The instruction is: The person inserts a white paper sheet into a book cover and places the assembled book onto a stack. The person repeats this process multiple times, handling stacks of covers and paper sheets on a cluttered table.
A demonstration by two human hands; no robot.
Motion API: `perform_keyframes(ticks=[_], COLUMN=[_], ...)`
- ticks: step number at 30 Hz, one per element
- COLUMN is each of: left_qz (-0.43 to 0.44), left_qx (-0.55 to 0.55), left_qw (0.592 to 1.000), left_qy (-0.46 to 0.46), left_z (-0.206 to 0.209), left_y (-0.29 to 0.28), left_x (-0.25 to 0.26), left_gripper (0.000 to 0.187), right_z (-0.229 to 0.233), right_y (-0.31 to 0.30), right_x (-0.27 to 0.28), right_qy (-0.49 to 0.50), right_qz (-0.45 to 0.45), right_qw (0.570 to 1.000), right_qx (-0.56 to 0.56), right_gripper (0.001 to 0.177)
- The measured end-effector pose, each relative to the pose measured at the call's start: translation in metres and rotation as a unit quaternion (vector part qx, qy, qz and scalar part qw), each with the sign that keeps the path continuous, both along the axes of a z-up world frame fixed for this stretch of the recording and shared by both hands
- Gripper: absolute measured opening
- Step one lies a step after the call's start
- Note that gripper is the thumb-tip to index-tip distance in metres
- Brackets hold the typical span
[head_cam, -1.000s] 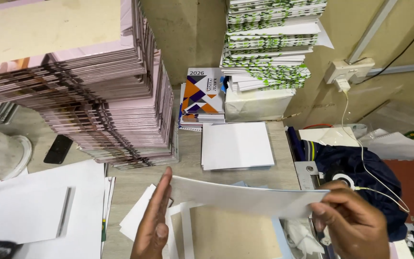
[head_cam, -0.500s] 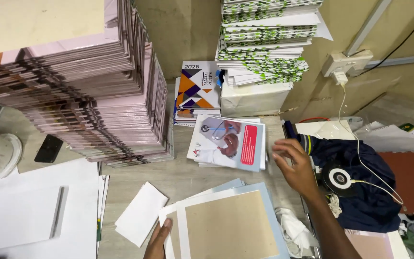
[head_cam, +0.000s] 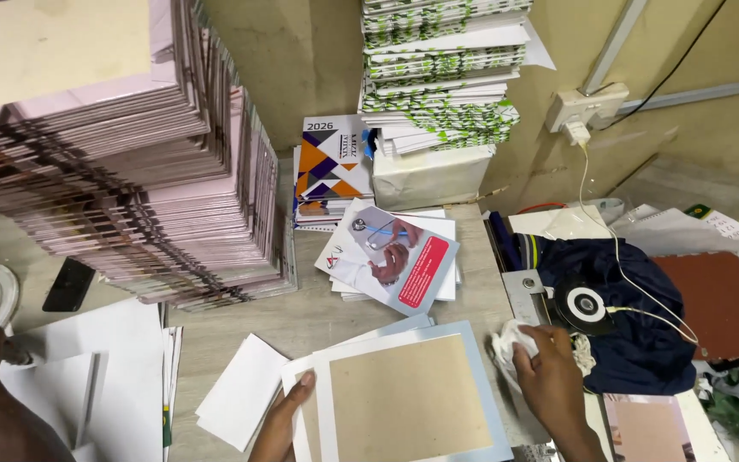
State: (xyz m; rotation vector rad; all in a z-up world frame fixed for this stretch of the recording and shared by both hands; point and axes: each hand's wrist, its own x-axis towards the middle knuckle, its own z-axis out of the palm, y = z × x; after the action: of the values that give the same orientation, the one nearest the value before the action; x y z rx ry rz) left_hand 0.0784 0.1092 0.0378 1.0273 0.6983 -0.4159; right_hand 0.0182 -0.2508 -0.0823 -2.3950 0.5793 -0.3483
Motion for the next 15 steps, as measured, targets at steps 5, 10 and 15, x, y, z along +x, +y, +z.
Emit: perform_keyframes(ticks=[5, 10, 15], left_qz=[-0.007, -0.048, -0.082], left_qx=[-0.017, 0.020, 0.012], left_qw=[0.998, 0.998, 0.996], left_qy=[0.055, 0.038, 0.030], left_z=[-0.001, 0.003, -0.042], left_y=[-0.004, -0.014, -0.030], left_x=[0.003, -0.001, -0.033], left_gripper=[0.046, 0.047, 0.081], right_z=[0.112, 0.109, 0.013], right_y=[0.056, 0.087, 0.032], right_x=[0.005, -0.006, -0.055], right_qy=[0.163, 0.172, 0.140], right_qz=[0.017, 0.023, 0.059], right_qw=[0.910, 0.847, 0.877], right_qx=[0.381, 0.503, 0.455], right_gripper=[0.086, 0.096, 0.085])
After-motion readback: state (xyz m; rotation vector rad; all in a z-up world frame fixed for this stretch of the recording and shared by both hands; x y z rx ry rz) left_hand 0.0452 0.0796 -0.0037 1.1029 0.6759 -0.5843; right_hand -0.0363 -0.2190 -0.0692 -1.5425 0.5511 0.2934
